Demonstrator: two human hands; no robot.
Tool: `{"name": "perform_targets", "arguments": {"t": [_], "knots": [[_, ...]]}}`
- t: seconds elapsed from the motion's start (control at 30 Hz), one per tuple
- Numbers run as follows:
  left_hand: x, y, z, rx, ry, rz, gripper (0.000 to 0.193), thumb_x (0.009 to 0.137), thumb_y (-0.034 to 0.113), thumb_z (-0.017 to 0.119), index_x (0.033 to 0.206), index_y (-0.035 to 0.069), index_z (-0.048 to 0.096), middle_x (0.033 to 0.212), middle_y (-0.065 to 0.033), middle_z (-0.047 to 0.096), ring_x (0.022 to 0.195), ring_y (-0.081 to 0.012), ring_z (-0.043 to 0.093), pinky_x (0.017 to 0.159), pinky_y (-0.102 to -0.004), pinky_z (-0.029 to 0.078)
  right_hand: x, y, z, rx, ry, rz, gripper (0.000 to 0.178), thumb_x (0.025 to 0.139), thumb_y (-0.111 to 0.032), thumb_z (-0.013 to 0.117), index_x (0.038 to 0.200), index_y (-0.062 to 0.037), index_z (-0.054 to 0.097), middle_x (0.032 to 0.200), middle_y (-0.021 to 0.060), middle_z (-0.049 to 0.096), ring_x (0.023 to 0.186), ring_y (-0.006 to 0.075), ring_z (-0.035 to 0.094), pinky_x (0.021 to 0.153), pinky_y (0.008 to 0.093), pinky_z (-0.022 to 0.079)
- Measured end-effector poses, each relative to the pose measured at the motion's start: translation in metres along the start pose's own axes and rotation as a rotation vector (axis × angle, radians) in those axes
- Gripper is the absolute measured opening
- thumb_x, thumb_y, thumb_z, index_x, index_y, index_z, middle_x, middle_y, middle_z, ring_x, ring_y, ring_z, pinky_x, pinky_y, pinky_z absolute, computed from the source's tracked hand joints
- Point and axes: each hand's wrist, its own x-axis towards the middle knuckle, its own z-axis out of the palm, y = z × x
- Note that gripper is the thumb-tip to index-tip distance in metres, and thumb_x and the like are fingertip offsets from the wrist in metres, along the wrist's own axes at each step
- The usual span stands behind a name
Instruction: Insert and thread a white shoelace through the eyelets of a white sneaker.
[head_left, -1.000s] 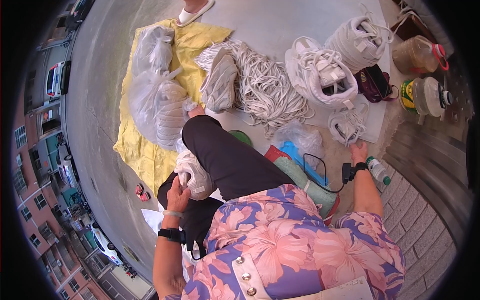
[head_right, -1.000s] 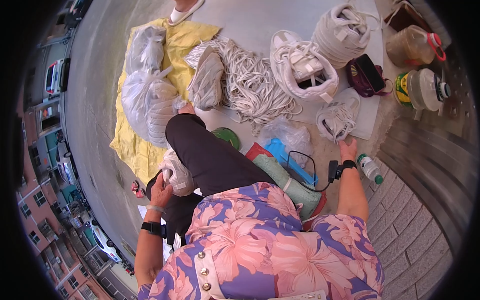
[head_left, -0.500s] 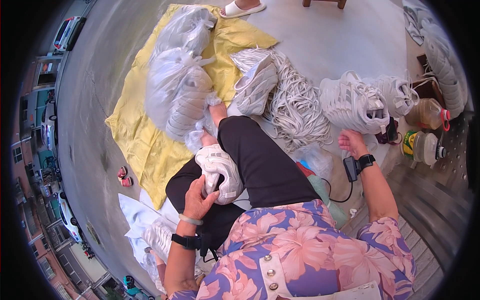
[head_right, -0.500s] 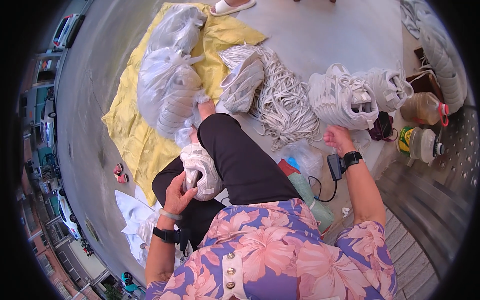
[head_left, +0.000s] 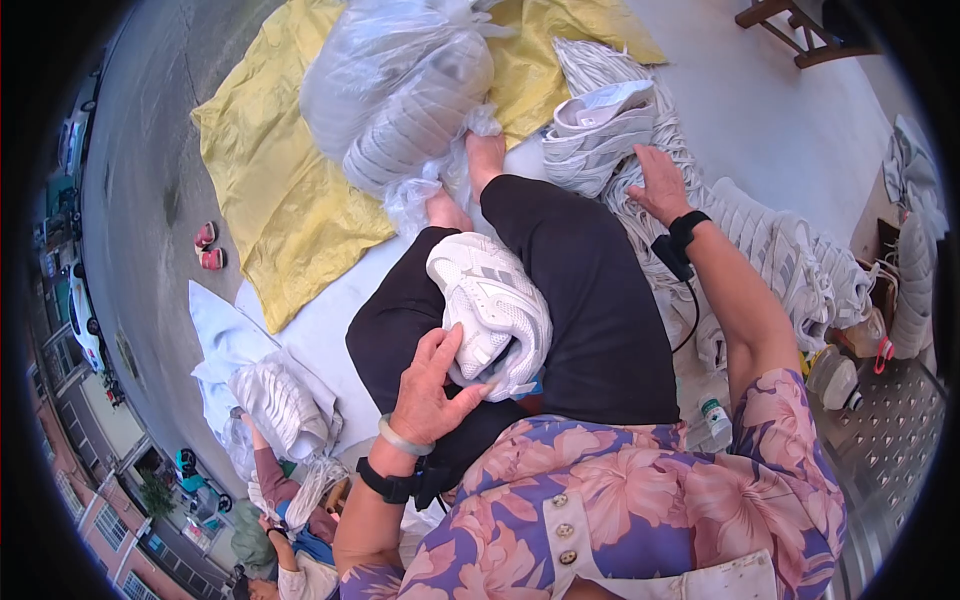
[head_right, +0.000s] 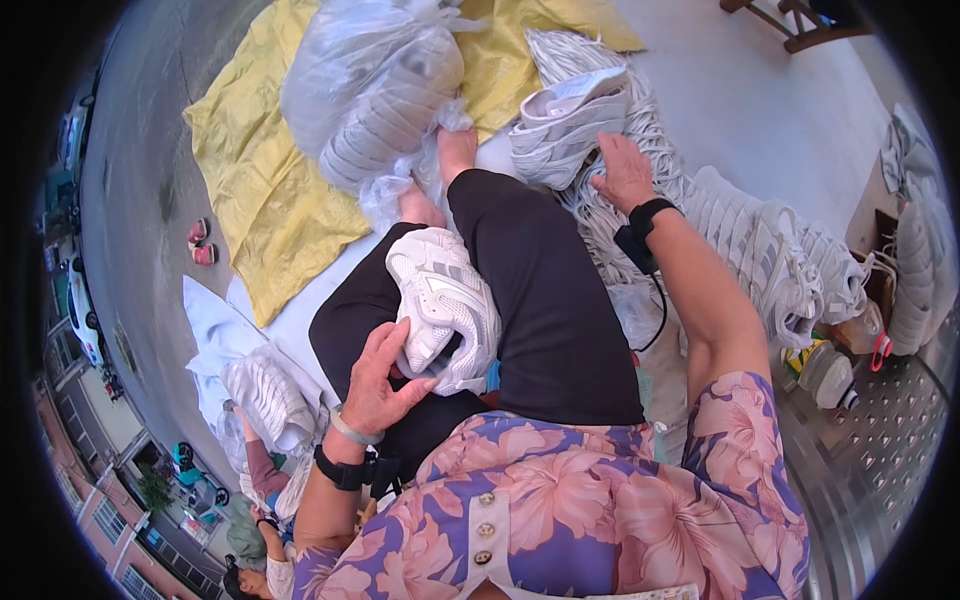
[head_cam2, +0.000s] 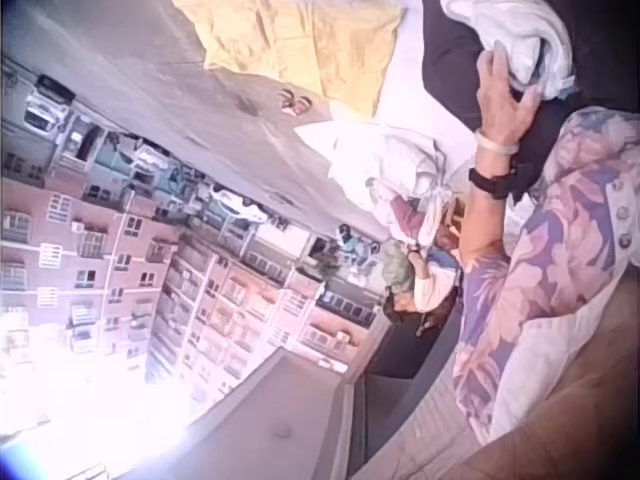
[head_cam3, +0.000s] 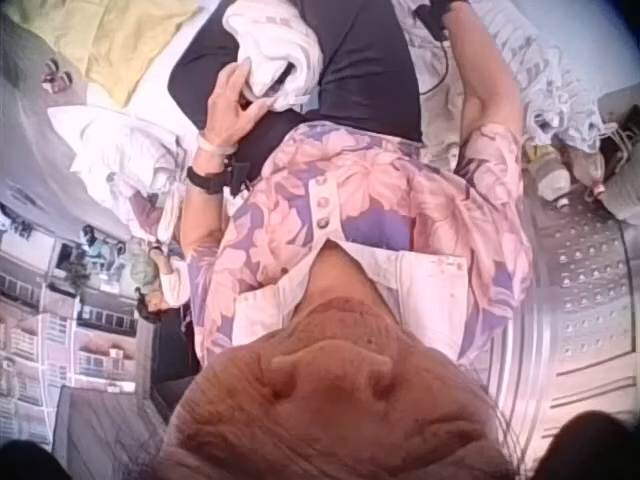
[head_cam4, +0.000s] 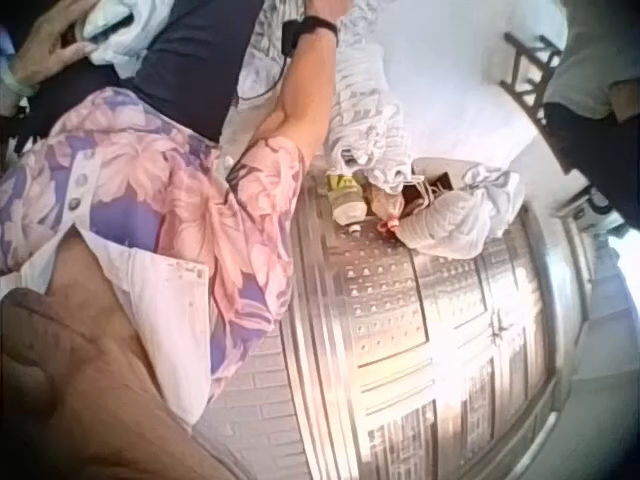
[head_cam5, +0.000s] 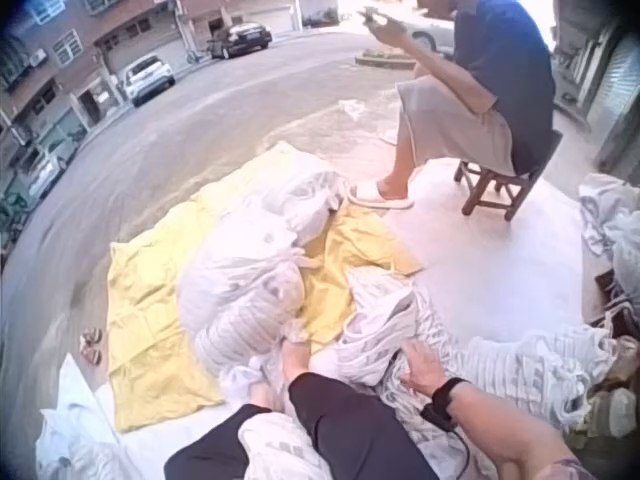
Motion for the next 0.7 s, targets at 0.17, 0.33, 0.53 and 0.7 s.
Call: {"name": "perform_targets", "arguments": {"t": [0.17, 0.33, 0.53, 0.7], "knots": [[-0.001, 0.001, -0.006, -0.088, -0.059, -0.107, 0.072, 0.067, 0.017, 0.076, 0.130, 0.004, 0.044, 0.120, -0.0168, 0.044, 0.095, -0.0271, 0.056, 0.079, -0.0305, 0.047, 0.070, -0.016, -0.006, -0.436, -0.130, -0.225, 0.089, 0.059, -0.014, 0.075, 0.135, -0.0102, 0.029, 0.135, 0.0102, 0.037, 0.127, 0.0300, 0.032, 0.097, 0.0576, 0.027], [0.005, -0.004, -0.004, -0.091, -0.056, -0.115, 0.069, 0.062, 0.005, 0.071, 0.127, 0.007, 0.048, 0.114, -0.0148, 0.045, 0.072, -0.0240, 0.055, 0.069, -0.0315, 0.049, 0.105, -0.001, 0.012, -0.554, -0.217, -0.380, 0.095, 0.057, -0.009, 0.075, 0.138, -0.0109, 0.025, 0.127, 0.0104, 0.042, 0.123, 0.0283, 0.037, 0.101, 0.0579, 0.024], [0.008, -0.009, -0.006, -0.165, -0.066, -0.105, 0.069, 0.060, 0.002, 0.069, 0.126, 0.007, 0.049, 0.112, -0.0138, 0.045, 0.073, -0.0233, 0.055, 0.069, -0.0298, 0.048, 0.129, -0.004, 0.016, -0.475, -0.440, -0.404, 0.066, 0.059, -0.012, 0.074, 0.117, -0.0099, 0.044, 0.100, 0.0075, 0.057, 0.102, 0.0258, 0.052, 0.095, 0.0500, 0.033], [0.004, -0.004, -0.006, -0.128, -0.041, -0.088, 0.070, 0.061, 0.001, 0.067, 0.128, 0.007, 0.046, 0.114, -0.0153, 0.044, 0.077, -0.0272, 0.057, 0.072, -0.0322, 0.048, 0.122, -0.031, 0.000, -0.348, -0.585, -0.416, 0.039, 0.059, -0.020, 0.077, 0.087, -0.0055, 0.053, 0.084, 0.0136, 0.063, 0.086, 0.0317, 0.059, 0.078, 0.0422, 0.044]]}}
